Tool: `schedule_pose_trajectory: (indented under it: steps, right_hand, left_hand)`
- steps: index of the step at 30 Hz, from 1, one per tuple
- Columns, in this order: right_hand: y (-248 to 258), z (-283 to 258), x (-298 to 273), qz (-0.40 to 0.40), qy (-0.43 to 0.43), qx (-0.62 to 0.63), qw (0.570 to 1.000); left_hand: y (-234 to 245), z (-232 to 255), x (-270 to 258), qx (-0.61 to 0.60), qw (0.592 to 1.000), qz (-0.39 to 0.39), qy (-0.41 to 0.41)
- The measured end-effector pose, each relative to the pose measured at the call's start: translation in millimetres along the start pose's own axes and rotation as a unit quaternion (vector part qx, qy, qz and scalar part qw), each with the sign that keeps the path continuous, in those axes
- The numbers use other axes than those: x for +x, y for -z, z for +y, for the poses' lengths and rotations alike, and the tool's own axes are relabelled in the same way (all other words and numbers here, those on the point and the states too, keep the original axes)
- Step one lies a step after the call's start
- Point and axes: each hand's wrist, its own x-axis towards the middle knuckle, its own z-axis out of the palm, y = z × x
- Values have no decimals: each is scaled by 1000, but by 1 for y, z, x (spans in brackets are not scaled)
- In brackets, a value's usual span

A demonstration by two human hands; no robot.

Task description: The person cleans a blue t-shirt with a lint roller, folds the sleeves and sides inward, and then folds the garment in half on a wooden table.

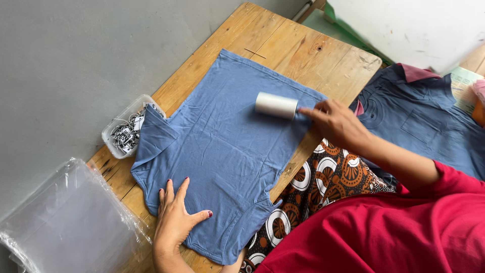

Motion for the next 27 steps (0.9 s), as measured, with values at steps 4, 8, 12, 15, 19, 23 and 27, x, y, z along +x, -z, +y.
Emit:
schedule_pose_trajectory:
  steps: [4,8,12,15,19,23,27]
  right_hand:
    - [2,43,16,18,-94,-72,993]
    - [20,15,3,22,-87,-27,996]
    - [28,-20,-30,-44,-50,5,998]
    - [13,28,-30,22,-86,-71,994]
    - [33,44,-21,46,-139,-113,983]
    - [51,0,-34,25,-69,-59,996]
    - [27,25,-50,4,-85,-44,995]
  left_hand:
    - [2,0,0,-10,1000,-3,4]
    - [3,-1,3,-24,1000,2,14]
    - [3,1,0,-18,1000,1,13]
    - [1,0,3,-10,1000,0,15]
    - [1,-2,6,-17,1000,10,14]
    - [1,2,5,-13,1000,-3,22]
    - [9,13,-3,-15,1000,-11,19]
